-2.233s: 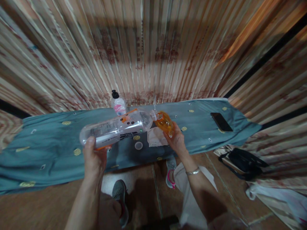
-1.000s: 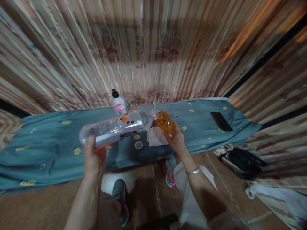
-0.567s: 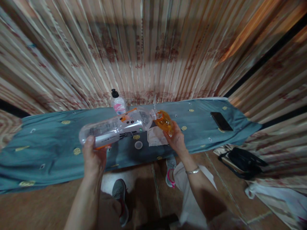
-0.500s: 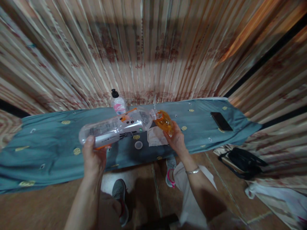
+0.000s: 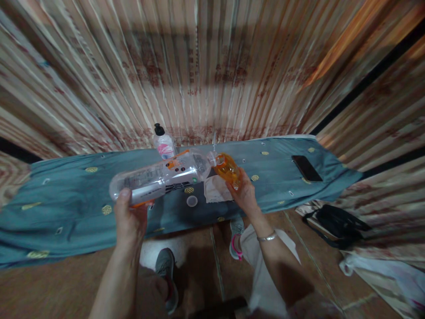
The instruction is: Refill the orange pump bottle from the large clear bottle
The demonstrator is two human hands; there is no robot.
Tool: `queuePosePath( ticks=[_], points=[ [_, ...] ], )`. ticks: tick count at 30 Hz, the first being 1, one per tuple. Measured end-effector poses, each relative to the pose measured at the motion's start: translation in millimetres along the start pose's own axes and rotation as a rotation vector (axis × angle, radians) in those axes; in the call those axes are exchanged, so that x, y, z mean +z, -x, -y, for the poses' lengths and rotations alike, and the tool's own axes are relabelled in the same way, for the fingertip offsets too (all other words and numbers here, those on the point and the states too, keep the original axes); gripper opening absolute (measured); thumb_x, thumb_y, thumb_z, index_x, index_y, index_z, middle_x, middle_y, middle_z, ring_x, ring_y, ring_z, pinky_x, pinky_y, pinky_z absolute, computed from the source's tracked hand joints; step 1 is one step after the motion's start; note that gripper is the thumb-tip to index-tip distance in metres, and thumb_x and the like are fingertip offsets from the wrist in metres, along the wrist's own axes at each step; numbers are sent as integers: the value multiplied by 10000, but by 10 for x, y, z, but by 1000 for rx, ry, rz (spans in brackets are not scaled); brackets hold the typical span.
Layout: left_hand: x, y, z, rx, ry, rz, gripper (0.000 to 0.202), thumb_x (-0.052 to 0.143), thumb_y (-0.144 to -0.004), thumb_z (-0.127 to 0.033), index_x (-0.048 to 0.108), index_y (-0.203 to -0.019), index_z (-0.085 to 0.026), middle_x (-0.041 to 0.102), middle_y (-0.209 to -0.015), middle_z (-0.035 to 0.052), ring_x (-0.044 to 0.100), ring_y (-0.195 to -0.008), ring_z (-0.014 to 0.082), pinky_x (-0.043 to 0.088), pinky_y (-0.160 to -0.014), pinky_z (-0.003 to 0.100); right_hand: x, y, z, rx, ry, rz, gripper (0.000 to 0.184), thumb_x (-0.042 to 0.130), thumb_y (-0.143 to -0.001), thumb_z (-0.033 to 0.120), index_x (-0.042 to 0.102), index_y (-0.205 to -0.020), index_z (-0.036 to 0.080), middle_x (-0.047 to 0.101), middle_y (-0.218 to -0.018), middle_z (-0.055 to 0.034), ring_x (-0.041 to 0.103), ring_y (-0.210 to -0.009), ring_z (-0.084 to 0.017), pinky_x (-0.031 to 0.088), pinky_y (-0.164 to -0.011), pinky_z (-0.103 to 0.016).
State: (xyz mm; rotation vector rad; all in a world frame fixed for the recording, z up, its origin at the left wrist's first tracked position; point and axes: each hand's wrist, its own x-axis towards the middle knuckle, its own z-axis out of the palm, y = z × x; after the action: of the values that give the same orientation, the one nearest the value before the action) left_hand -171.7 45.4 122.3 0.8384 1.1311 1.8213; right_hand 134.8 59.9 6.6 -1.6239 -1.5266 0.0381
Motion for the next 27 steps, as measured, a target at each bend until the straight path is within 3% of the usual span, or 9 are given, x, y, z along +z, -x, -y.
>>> queuePosePath(
  ticks=[22,27],
  points=[
    [13,14,-22,21,-25,15,445,763,-652,-607,661,-857,-226,703,-885,73,618,-753,235,373,-443,267,12,-1,-6,25,-12,17,637,672,-866,362,513,-1426,100,699,-1315,-222,691,-1213,-318,577,-1061,-497],
    [22,9,-33,23,-28,8,452,772,-629,-620,680,-830,-225,691,-861,67,567,-660,190,383,-420,247,26,6,-38,0,-13,8,646,672,-863,361,497,-1435,115,694,-1320,-211,683,-1218,-315,576,-1058,-500]
  ],
)
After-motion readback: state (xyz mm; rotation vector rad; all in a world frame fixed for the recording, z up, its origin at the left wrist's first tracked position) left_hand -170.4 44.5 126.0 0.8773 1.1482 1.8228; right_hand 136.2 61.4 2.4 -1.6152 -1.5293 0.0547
